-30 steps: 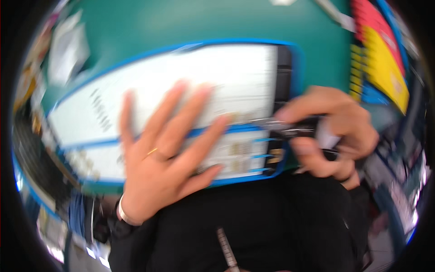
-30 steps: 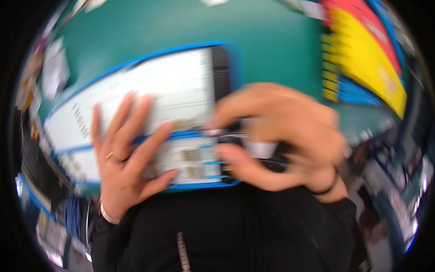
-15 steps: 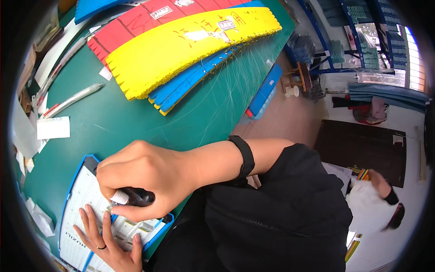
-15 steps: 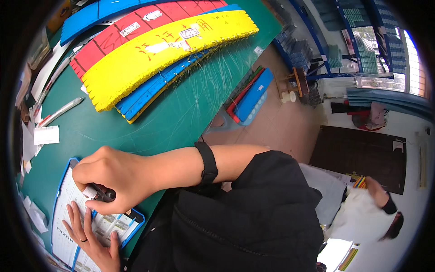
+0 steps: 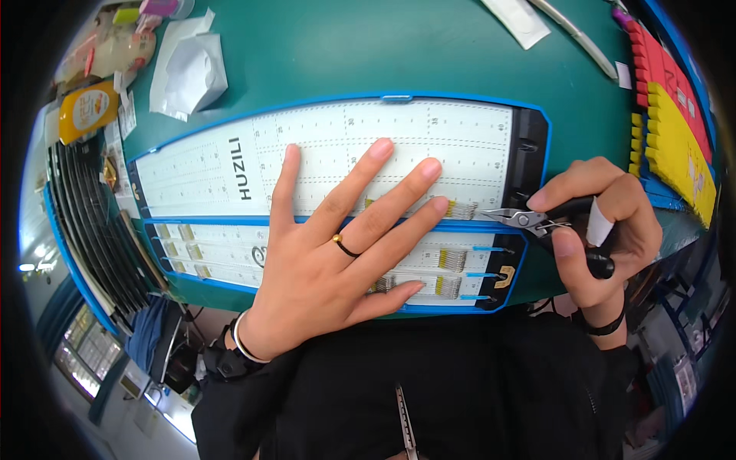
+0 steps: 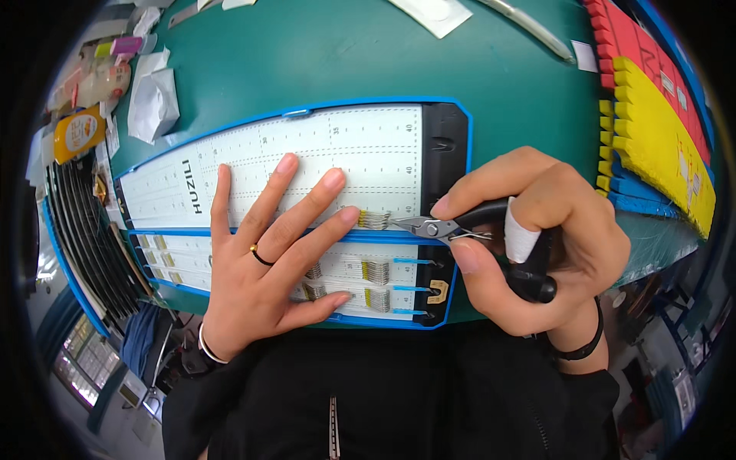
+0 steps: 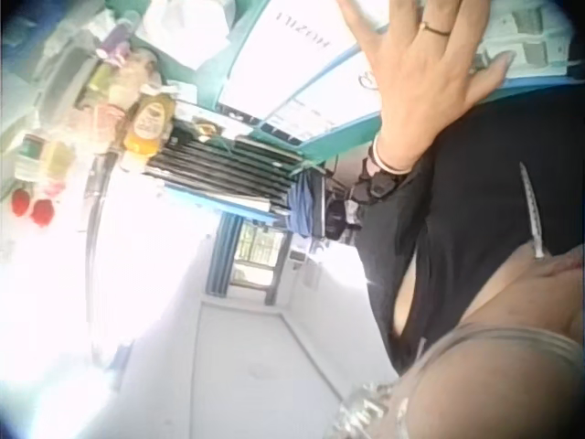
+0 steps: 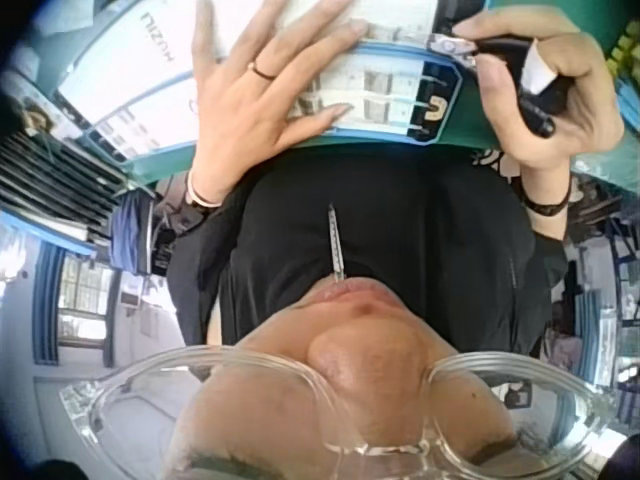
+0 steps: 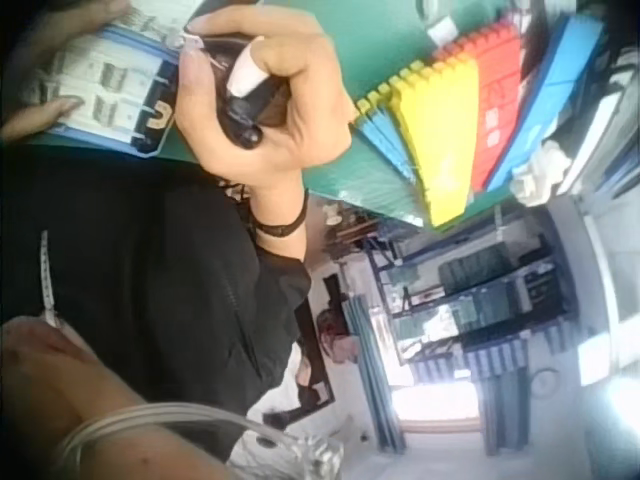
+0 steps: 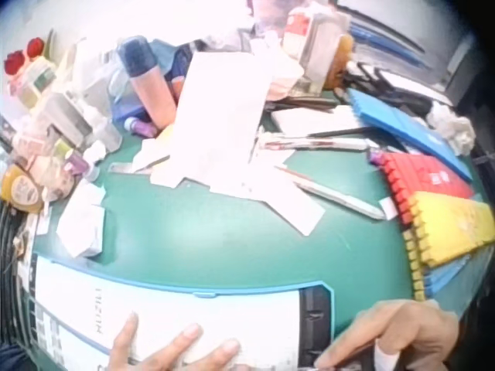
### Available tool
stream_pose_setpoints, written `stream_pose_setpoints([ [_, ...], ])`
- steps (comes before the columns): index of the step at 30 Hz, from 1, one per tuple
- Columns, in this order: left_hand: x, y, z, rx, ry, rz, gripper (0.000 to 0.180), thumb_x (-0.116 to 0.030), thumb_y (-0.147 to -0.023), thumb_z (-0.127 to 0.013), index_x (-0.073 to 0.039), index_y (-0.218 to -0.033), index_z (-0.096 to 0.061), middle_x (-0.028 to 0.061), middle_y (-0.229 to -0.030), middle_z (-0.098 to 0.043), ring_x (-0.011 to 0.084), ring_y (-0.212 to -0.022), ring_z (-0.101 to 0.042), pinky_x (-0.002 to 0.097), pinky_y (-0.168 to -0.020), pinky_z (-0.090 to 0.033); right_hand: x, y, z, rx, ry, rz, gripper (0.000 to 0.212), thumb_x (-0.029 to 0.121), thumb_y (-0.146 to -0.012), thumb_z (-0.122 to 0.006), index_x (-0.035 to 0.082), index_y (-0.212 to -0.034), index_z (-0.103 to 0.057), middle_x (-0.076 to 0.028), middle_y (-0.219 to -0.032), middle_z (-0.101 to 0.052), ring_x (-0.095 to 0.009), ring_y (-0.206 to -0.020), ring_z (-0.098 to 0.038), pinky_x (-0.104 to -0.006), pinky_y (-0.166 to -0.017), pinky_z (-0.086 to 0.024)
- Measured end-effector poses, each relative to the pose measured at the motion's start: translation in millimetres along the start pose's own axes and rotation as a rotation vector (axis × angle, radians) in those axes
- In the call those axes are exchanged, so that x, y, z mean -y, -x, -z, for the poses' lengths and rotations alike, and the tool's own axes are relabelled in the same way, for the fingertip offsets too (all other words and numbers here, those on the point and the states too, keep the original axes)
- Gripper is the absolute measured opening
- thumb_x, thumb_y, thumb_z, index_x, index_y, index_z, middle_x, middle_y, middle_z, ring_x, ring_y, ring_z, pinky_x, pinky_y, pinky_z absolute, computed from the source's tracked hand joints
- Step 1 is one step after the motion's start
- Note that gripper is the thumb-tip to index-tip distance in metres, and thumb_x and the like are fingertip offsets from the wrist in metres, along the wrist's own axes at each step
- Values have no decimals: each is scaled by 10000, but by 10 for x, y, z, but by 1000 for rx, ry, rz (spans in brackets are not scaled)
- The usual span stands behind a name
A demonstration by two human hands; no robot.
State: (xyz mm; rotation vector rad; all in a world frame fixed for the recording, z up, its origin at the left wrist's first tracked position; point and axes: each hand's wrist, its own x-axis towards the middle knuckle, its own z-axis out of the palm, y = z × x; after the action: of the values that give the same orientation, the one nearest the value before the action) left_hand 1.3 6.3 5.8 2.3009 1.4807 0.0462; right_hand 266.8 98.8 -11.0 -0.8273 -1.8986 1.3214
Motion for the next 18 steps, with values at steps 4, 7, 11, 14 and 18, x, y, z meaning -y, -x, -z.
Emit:
stream_pose_setpoints([
  [4, -35, 18, -27, -14, 12, 0, 645, -555, -787, -674, -246, -1351, -629, 7, -1510, -516, 324, -1443, -403, 654, -1186, -105, -4, 42, -34, 14, 20, 7, 258, 80, -861, -644, 80, -836, -388, -227, -928, -671, -158, -733, -536, -284, -696, -439],
  [7, -49, 2, -48, -23, 13, -5, 619, -559, -793, -663, -261, -1336, -644, 2, -1500, -527, 319, -1440, -410, 651, -1187, -107, 6, 60, -9, 31, 68, 12, 265, 91, -876, -643, 81, -839, -381, -229, -932, -664, -162, -736, -534, -285, -693, -440],
  [11, -57, -24, -76, -23, -18, 1, 604, -594, -806, -629, -279, -1320, -659, -3, -1492, -536, 313, -1437, -413, 644, -1191, -107, -1, 46, 19, 58, 108, 16, 262, 103, -896, -637, 83, -840, -381, -229, -942, -663, -159, -724, -524, -290, -685, -439],
  [14, -72, -35, -60, -21, -38, 11, 596, -620, -822, -602, -296, -1318, -662, -7, -1491, -535, 308, -1438, -409, 639, -1195, -104, 0, 18, 44, 97, 137, 40, 247, 101, -912, -620, 83, -842, -385, -227, -952, -665, -155, -721, -519, -296, -688, -438],
  [18, -46, -15, -56, -3, -43, 12, 584, -637, -837, -586, -322, -1323, -659, -13, -1495, -530, 301, -1442, -401, 632, -1199, -101, 13, 51, 30, 102, 177, 46, 237, 112, -932, -608, 82, -847, -389, -226, -978, -665, -150, -713, -507, -298, -684, -432],
])
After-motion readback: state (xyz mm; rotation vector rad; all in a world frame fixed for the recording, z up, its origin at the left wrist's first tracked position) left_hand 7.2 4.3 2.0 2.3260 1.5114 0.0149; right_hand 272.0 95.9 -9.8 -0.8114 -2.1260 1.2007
